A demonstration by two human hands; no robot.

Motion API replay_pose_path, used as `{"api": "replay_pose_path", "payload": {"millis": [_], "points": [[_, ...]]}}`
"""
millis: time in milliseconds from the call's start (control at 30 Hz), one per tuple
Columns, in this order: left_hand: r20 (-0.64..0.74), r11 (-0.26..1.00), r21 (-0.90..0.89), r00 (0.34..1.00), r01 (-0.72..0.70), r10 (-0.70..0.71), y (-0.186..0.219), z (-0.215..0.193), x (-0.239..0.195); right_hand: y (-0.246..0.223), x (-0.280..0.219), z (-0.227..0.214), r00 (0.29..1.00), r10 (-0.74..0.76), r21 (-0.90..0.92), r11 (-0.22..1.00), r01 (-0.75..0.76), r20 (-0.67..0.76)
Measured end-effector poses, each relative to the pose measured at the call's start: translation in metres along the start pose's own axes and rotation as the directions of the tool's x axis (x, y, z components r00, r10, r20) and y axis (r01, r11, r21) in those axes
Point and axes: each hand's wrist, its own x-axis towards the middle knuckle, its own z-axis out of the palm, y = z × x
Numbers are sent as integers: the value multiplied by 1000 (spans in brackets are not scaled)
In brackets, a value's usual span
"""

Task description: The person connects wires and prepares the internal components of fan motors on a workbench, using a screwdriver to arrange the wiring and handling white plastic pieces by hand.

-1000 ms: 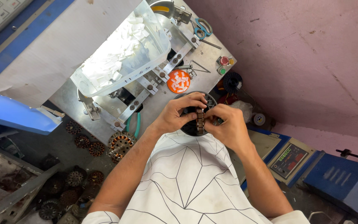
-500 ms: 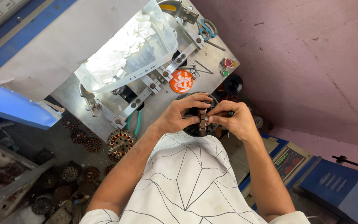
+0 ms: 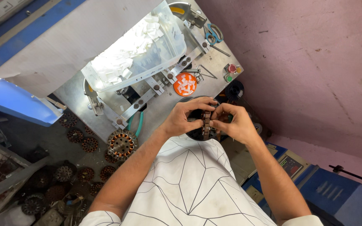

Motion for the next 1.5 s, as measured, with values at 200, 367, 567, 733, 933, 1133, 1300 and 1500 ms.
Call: {"api": "replay_pose_path", "payload": {"millis": [200,367,567,733,933,1133,1300,1500], "points": [[-39,997,73,999,-1,4,15,2,-3,32,9,-7,965,-159,-41,987,153,-208],[20,911,412,1000,-16,9,33,17,-2,95,107,-52,935,-24,183,979,95,-354],[-41,803,595,999,21,4,37,27,1,179,206,-21,786,-404,-407,888,214,-469],[-37,766,643,999,6,24,41,20,-10,161,216,-6,791,-384,-363,905,221,-477],[-57,771,637,997,-6,56,42,18,-14,8,145,-19,622,-453,-296,891,345,-639],[-17,786,615,995,-70,102,38,13,-16,-132,131,30,560,-821,-504,439,744,112],[-5,778,623,994,-83,110,33,12,-18,-165,227,98,890,-104,-858,237,456,444],[-21,775,625,990,-98,142,33,12,-22,-141,290,133,908,-106,-898,138,418,406]]}}
